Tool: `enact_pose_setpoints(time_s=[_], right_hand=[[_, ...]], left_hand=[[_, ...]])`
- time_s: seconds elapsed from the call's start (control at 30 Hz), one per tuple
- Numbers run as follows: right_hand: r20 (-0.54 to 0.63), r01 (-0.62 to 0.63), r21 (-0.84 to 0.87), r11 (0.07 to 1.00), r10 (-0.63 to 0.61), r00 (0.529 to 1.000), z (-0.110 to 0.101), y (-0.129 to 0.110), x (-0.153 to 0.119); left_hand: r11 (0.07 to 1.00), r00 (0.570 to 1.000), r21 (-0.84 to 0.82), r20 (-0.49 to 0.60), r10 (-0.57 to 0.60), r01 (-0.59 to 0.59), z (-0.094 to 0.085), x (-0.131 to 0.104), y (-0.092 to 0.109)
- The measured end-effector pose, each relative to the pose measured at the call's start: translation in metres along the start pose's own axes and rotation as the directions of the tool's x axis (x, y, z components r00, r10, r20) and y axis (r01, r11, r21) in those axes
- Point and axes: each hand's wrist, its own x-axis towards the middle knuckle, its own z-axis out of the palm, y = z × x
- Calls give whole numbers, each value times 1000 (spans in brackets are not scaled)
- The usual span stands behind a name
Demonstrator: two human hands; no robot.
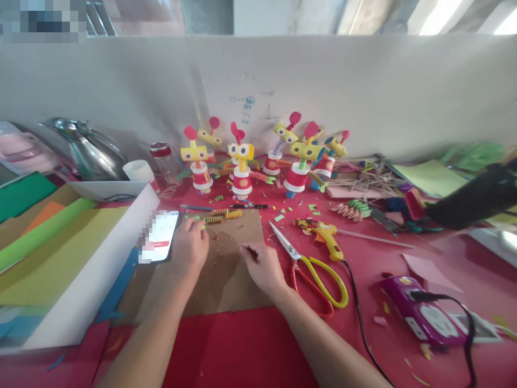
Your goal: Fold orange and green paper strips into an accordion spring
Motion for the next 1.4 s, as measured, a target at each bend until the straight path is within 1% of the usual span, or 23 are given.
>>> enact_pose_setpoints(time_s=[0.03,0.1,0.17,0.3,0.37,0.43,0.6,0.7,0.77,0.9,0.97,1.07,1.13,1.3,1.4], right_hand=[[1,2,-2,1000,-2,1000,0,0,0],[-5,4,-8,1000,-4,1000,-1,0,1],[-14,-3,-13,1000,3,1000,-3,0,1],[-16,-14,-12,1000,14,1000,-4,0,1],[-7,-6,-8,1000,6,1000,-3,-1,1],[1,2,-7,1000,-2,1000,-3,-1,0],[6,6,-19,1000,-6,1000,-2,-2,0],[8,14,-21,1000,-14,1000,-2,-2,0],[4,19,-21,1000,-19,1000,-2,-3,0],[5,17,-15,1000,-17,1000,-2,-3,-1],[6,14,-14,1000,-14,1000,-2,-3,-1],[8,14,-18,1000,-13,1000,-1,-2,-2],[7,18,-19,1000,-18,1000,0,-2,-2],[9,27,-29,999,-26,1000,0,-2,-2],[10,31,-19,999,-31,999,0,-2,-2]], left_hand=[[1000,999,-20,34,17,-17,3,0,1],[997,997,-72,74,11,-6,6,-1,2],[996,998,-82,61,-33,38,5,-1,1],[984,986,58,1,-167,166,-8,-1,-8],[971,977,113,9,-212,210,-12,-1,-14],[967,971,101,36,-237,232,-10,-1,-18],[958,963,-129,119,-242,257,4,0,-20],[939,959,-209,135,-248,272,9,0,-21],[932,959,-232,131,-252,277,11,0,-23],[916,960,-287,74,-271,281,15,0,-30],[878,956,-381,88,-278,290,19,1,-32],[760,948,-567,161,-274,316,26,2,-34],[691,943,-644,191,-271,329,29,3,-34],[606,922,-696,260,-286,385,33,3,-32],[595,917,-697,295,-270,399,34,3,-30]])
